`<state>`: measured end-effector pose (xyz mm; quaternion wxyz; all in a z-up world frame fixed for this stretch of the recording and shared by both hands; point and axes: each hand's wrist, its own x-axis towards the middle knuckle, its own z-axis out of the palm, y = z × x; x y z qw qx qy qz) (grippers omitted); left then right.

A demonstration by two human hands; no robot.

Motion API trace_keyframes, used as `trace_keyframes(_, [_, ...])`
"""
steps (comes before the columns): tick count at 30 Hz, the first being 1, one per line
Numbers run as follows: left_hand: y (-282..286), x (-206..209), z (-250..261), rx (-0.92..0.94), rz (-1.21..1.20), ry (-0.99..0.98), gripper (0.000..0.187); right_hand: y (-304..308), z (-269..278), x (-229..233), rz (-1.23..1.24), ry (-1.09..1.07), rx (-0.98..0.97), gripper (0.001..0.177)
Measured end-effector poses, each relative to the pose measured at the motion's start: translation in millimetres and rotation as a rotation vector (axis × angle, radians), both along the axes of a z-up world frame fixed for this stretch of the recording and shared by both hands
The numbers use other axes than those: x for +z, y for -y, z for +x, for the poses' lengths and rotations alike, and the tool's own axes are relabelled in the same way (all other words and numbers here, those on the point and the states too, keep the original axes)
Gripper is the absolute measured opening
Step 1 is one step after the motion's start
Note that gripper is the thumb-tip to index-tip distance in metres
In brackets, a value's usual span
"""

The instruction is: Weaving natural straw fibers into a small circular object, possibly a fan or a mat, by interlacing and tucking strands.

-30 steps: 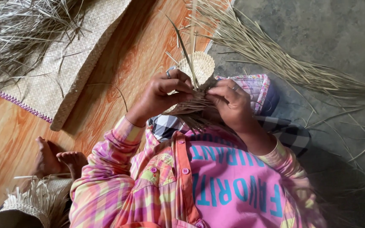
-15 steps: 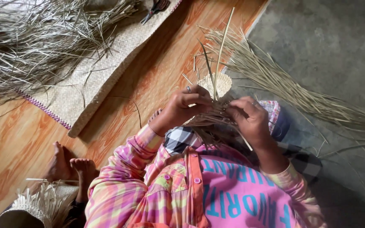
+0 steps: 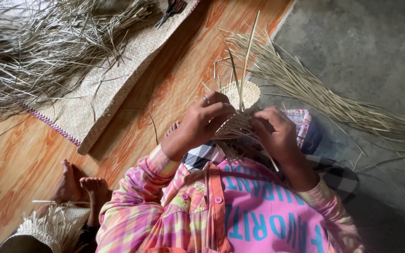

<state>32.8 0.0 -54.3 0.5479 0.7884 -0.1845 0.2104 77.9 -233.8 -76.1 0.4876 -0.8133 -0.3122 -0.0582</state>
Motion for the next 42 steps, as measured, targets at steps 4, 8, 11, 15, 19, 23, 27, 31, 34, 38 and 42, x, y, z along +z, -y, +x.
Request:
trace_keyframes(4, [5,17,-7,0.004,0.074,0.011,0.007,1,-2,0,-0.002,-0.014,-0.002,0.013])
trace_keyframes(8, [2,-12,-4,-0.078,-0.048,-0.178,0.009,2,-3,-8,-0.021,-0.002,0.005,0.010])
trace_keyframes(11, [-7,-27,-1,-0.157,-0.210,-0.383,0.010,2,-4,-3,-0.028,0.016,0.017,0.011])
trace_keyframes(15, [-14,-24,-2,-0.173,-0.273,-0.537,0.010,0,-8,6,-0.002,0.032,0.048,0.013])
trace_keyframes(19, [-14,-9,-2,-0.166,-0.199,-0.517,0.013,-3,-10,7,-0.006,0.013,0.035,0.012])
trace_keyframes(23, [-16,-12,-1,-0.199,-0.230,-0.634,0.013,-2,-10,6,0.010,-0.003,0.060,0.012])
trace_keyframes(27, [-22,-9,4,-0.317,-0.283,-0.823,0.013,0,-12,14,0.010,-0.043,0.110,0.012])
trace_keyframes(31, [-23,-1,10,-0.358,-0.295,-0.861,0.013,-2,-14,14,0.000,-0.030,0.111,0.011])
trace_keyframes(34, [-23,2,10,-0.380,-0.281,-0.845,0.012,-2,-14,13,0.022,-0.041,0.101,0.010])
trace_keyframes(38, [-18,7,3,-0.246,-0.047,-0.265,0.008,-2,-14,13,0.025,-0.065,0.081,0.010])
trace_keyframes(42, [-9,-5,-3,-0.062,0.040,-0.049,0.005,-2,-13,14,0.029,-0.067,0.083,0.010])
